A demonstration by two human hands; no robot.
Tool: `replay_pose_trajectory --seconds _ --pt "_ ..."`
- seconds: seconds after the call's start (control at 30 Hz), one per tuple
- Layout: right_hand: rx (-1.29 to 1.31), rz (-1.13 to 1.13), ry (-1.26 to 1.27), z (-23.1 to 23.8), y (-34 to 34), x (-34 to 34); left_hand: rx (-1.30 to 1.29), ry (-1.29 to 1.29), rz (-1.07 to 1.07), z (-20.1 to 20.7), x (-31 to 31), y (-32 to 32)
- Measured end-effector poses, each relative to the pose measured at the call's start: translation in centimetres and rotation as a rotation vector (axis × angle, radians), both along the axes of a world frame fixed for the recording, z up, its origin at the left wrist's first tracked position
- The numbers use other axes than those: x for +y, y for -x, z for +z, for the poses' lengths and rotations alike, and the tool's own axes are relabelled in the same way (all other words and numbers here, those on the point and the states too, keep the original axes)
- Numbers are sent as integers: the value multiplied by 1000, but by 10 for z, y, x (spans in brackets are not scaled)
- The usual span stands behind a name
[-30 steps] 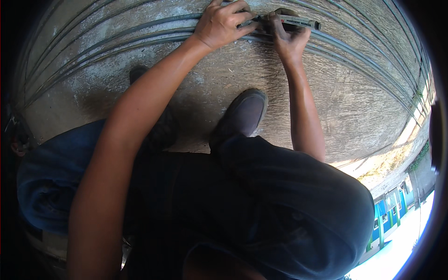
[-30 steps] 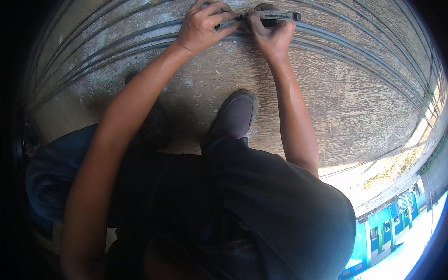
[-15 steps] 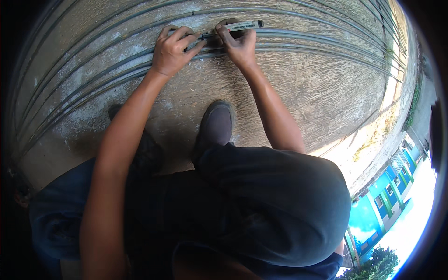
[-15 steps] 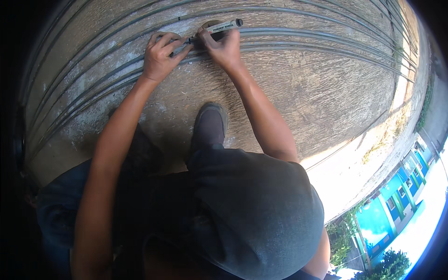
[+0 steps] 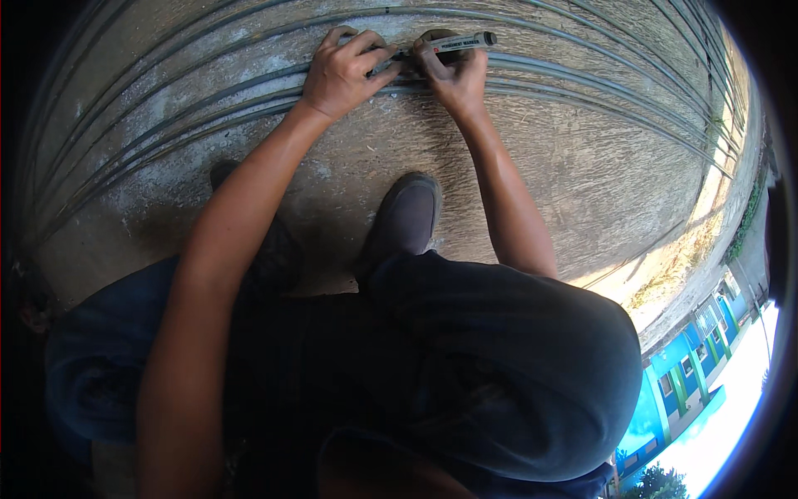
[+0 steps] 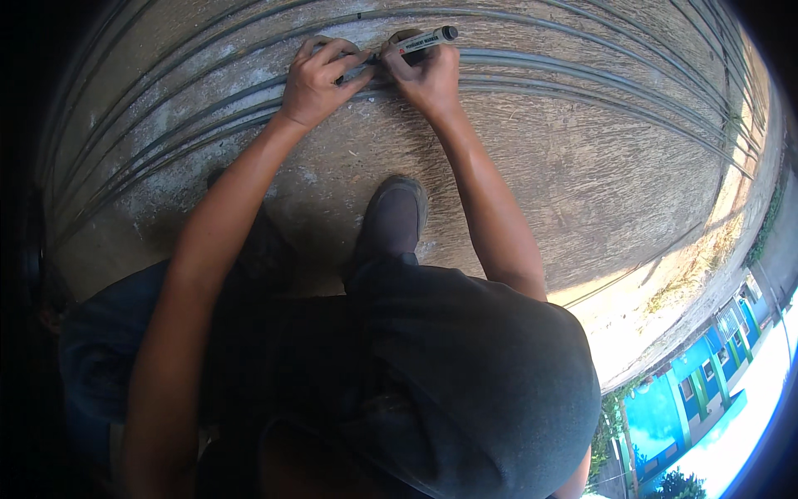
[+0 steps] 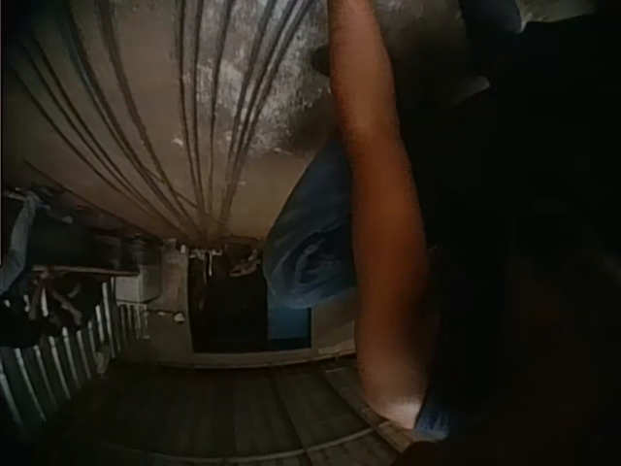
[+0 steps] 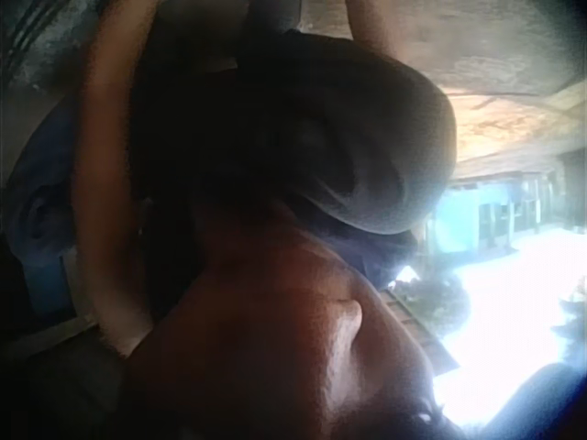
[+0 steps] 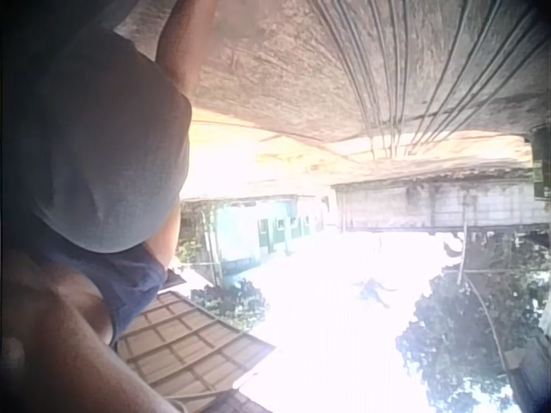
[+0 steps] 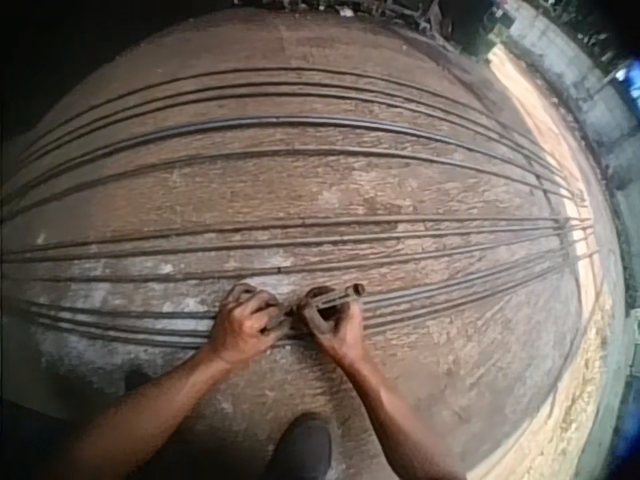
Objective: The recorder marks lengths on metal rods using a marker and moves them to organize the bundle.
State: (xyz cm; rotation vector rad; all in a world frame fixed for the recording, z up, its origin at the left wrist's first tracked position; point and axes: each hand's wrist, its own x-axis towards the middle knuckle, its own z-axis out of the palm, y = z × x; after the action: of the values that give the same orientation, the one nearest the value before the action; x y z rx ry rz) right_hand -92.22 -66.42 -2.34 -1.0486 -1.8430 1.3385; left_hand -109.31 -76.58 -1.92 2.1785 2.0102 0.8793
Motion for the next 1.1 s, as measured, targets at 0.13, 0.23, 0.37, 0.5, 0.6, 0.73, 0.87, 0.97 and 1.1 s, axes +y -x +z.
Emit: replay_pose_trajectory --seconds 0.13,0.23,0.37,0.5,0.6,0.73,0.87,0.97,1.1 --pt "100 -44 61 5 6 -2 -4 -16 9 5 2 2" --pt "50 -14 13 6 4 1 0 -11 4 3 3 4" --pt "-1 -1 -2 1 2 1 -10 -5 -1 0 3 3" --pt "47 1 60 3 0 0 -5 -28 9 1 3 2" --pt "70 -16 135 13 -3 -1 -5 -29 5 0 1 1" --pt "-109 -33 -245 28 -20 3 1 -28 10 -3 -2 3" --pt "-219 231 -475 35 -62 25 -42 -35 -15 1 4 0" --pt "-296 254 -499 38 -68 20 -59 -81 -27 3 7 -4" --pt "-329 266 -521 18 -64 14 -53 -22 22 6 2 4"
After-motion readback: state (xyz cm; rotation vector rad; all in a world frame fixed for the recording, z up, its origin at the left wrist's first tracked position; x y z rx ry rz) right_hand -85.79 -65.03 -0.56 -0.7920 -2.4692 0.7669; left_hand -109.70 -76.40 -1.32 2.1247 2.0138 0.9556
